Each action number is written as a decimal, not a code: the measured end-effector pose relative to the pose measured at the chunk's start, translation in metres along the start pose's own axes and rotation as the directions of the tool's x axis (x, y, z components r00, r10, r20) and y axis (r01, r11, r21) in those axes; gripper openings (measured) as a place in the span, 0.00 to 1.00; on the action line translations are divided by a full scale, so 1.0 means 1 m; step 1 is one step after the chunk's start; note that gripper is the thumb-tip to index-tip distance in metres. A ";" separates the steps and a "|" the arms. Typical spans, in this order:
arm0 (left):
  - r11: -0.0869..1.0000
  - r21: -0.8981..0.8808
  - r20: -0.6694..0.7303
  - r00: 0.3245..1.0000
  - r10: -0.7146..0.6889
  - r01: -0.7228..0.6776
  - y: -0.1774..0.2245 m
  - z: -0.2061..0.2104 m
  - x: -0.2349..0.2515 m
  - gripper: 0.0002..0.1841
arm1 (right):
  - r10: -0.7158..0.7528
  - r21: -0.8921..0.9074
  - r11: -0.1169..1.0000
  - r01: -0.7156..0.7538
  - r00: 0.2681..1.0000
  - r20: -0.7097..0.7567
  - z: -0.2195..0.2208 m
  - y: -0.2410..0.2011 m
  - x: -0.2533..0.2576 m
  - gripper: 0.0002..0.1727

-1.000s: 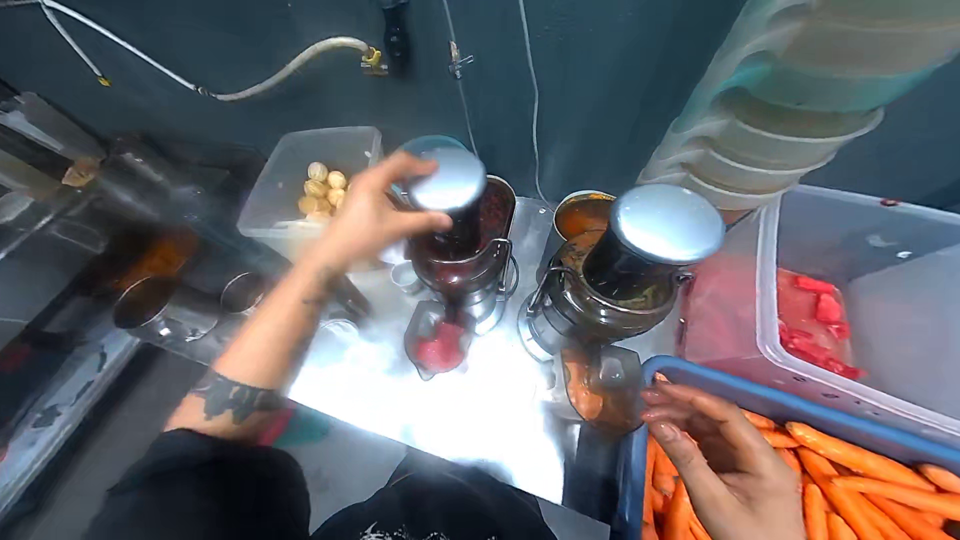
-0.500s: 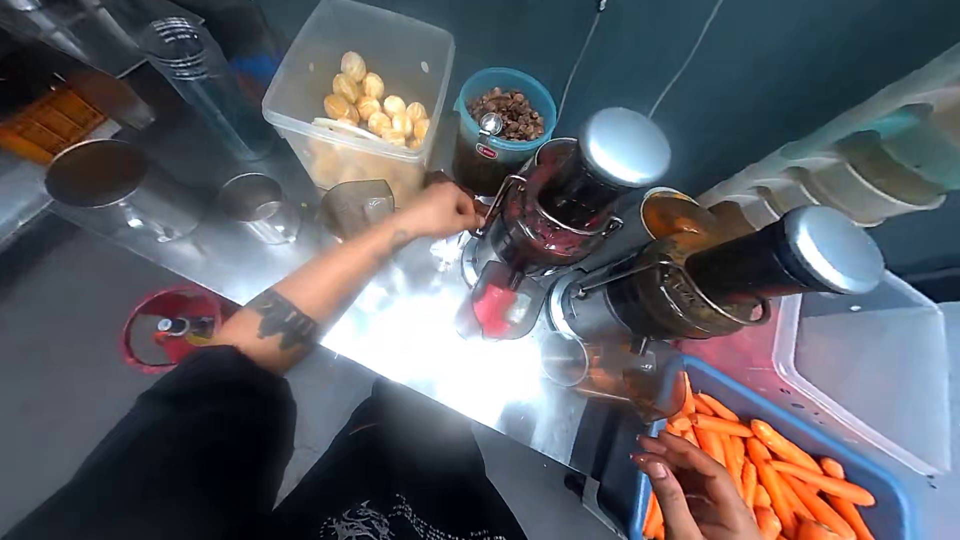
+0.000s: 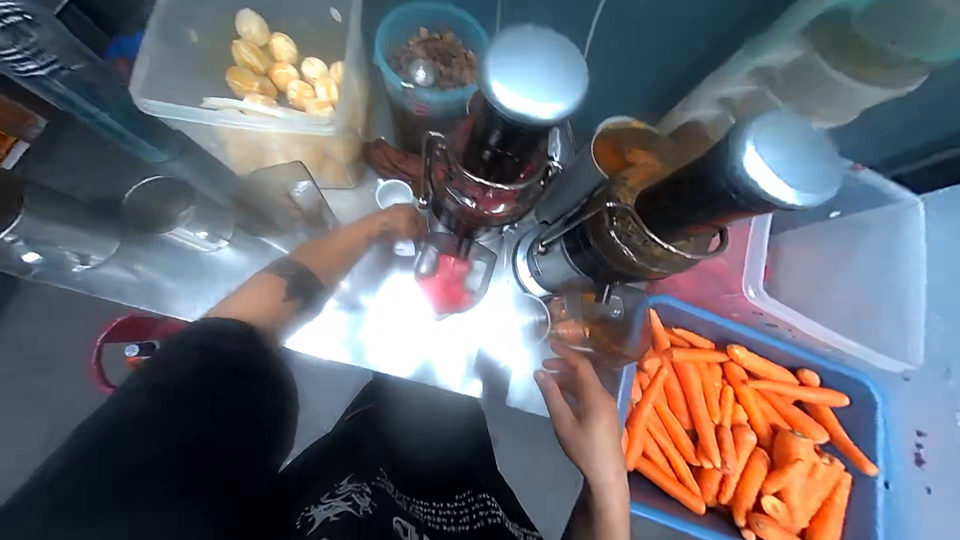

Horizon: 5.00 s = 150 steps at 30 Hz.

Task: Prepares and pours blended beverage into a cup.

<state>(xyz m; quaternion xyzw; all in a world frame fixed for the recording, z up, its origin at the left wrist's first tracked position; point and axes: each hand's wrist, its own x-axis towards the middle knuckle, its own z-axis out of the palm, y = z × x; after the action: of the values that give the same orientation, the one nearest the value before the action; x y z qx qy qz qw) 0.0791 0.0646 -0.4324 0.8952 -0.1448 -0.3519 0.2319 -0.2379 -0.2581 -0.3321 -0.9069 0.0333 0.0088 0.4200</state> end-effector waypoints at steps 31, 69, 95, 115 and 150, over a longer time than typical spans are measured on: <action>0.405 -0.750 -0.659 0.643 -0.390 -0.523 0.073 0.111 -0.297 0.18 | -0.497 0.563 0.752 0.342 0.856 0.143 0.097 -0.151 0.012 0.37; 0.389 -0.602 -0.796 0.485 -0.362 -0.697 0.063 0.191 -0.407 0.35 | -0.442 0.631 0.775 -0.027 0.691 0.572 0.122 -0.172 0.020 0.02; 0.745 -0.515 -0.801 0.547 -0.243 -0.423 0.042 0.214 -0.350 0.23 | 0.120 -0.435 0.900 -0.045 0.982 0.148 0.038 0.018 0.024 0.24; 0.790 -0.528 -0.676 0.718 -0.170 -0.310 0.036 0.244 -0.339 0.50 | 0.071 0.090 0.992 -0.092 0.975 0.212 0.054 -0.054 0.104 0.43; 0.771 -0.422 -0.786 0.617 -0.048 -0.477 0.083 0.218 -0.341 0.44 | -0.664 0.067 0.706 0.705 0.692 -0.282 0.068 -0.155 0.022 0.25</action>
<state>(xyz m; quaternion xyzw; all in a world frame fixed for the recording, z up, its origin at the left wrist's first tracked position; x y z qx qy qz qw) -0.3235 0.0698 -0.3378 0.8108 -0.0285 0.0626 0.5813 -0.2048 -0.1074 -0.2591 -0.8083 -0.2575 -0.2601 0.4612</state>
